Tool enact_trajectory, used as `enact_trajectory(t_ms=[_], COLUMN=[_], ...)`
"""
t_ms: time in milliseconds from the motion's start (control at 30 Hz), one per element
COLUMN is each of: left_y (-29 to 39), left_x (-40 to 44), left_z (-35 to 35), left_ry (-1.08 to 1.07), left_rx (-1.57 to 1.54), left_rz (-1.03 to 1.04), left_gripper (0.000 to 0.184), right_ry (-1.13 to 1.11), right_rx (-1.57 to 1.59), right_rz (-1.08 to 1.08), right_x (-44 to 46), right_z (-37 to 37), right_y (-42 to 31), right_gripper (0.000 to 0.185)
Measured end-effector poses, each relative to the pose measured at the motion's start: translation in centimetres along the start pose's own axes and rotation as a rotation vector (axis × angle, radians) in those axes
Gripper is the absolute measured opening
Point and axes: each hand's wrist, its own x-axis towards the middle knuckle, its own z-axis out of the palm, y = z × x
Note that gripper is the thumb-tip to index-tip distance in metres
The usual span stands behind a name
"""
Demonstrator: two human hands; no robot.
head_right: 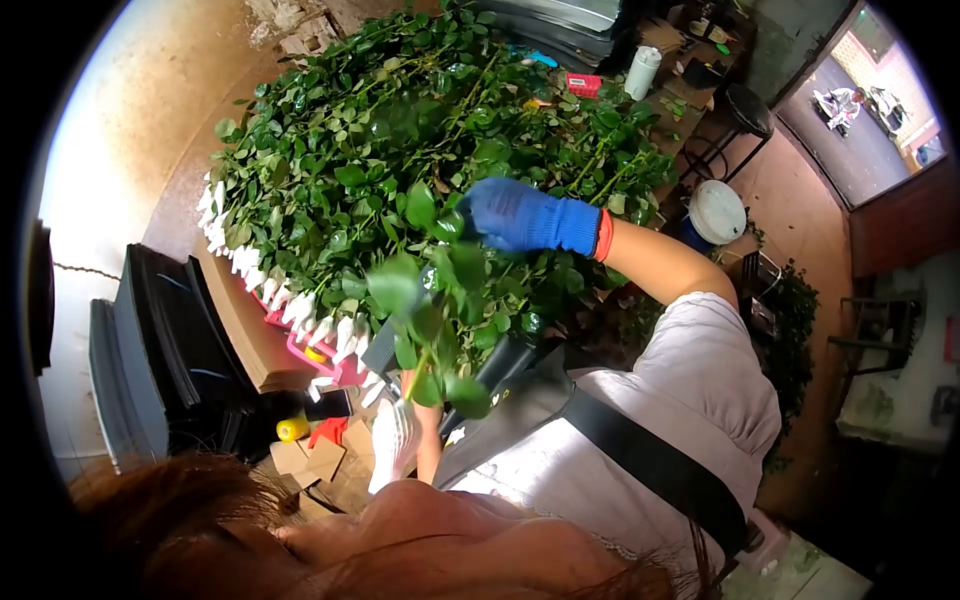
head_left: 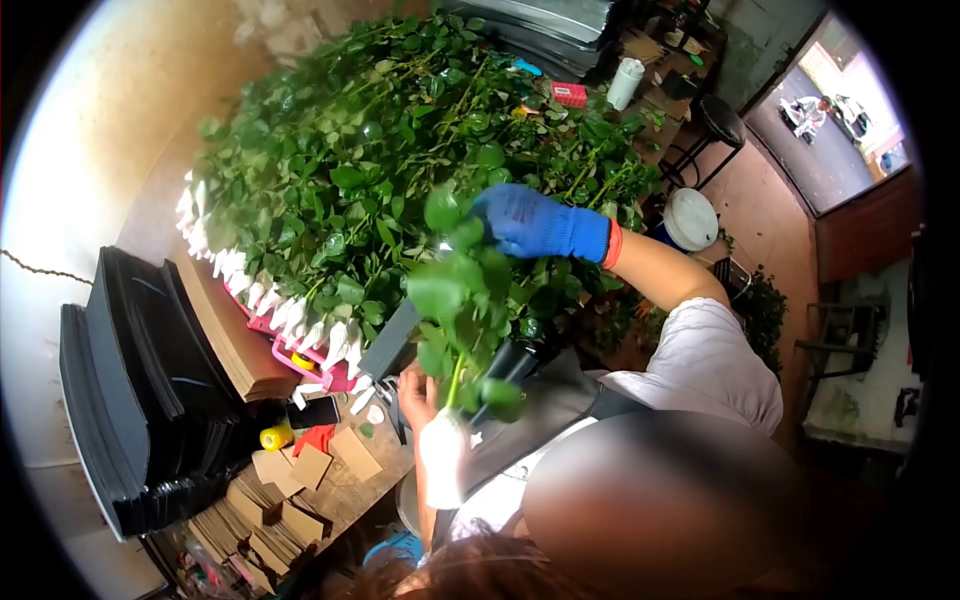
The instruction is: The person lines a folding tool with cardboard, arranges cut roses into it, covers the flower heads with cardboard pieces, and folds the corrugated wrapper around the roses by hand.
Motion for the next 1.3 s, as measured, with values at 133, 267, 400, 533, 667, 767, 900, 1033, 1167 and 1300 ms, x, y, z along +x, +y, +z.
enact_trajectory(t_ms=[133, 267, 400, 533, 667, 767, 900, 1033, 1167, 1300], left_y=[-5.9, -2.4, -3.5, -3.4, -3.5, -3.7, -3.9, -4.2, -4.3, 0.5], left_x=[-0.4, 0.5, 1.1, 1.6, 2.0, 2.1, 1.9, 1.4, 1.2, 1.0], left_z=[1.5, 1.3, 1.6, 2.1, 2.3, 2.4, 2.2, 2.2, 1.6, -1.1], left_ry=[0.016, 0.082, 0.019, -0.014, -0.022, -0.031, -0.033, -0.027, -0.009, -0.172], left_rx=[-0.178, -0.114, -0.194, -0.189, -0.183, -0.177, -0.163, -0.154, -0.099, 0.123], left_rz=[-0.11, 0.156, 0.046, 0.041, 0.048, 0.054, 0.059, 0.056, 0.08, -0.147], left_gripper=[0.033, 0.045, 0.044, 0.042, 0.041, 0.04, 0.038, 0.037, 0.036, 0.032], right_ry=[-0.203, -0.087, -0.116, -0.208, 0.044, 0.164, -0.27, -0.261, 0.02, 0.112], right_rx=[0.138, 0.049, -0.061, -0.105, 0.037, 0.063, -0.019, -0.06, -0.045, -0.09], right_rz=[-0.175, -0.182, -0.029, 0.128, -0.047, -0.198, -0.163, -0.227, -0.195, -0.207], right_x=[-1.6, -3.0, -2.1, -0.2, 1.7, 1.1, 1.2, 2.1, 3.8, 5.1], right_z=[4.7, 9.4, 12.5, 9.6, 6.8, 9.2, 13.5, 12.7, 6.2, -3.8], right_y=[-2.1, -5.7, -8.0, -10.9, -14.0, -15.0, -15.3, -14.5, -13.1, -14.3], right_gripper=[0.054, 0.063, 0.05, 0.034, 0.022, 0.019, 0.015, 0.007, 0.007, 0.023])
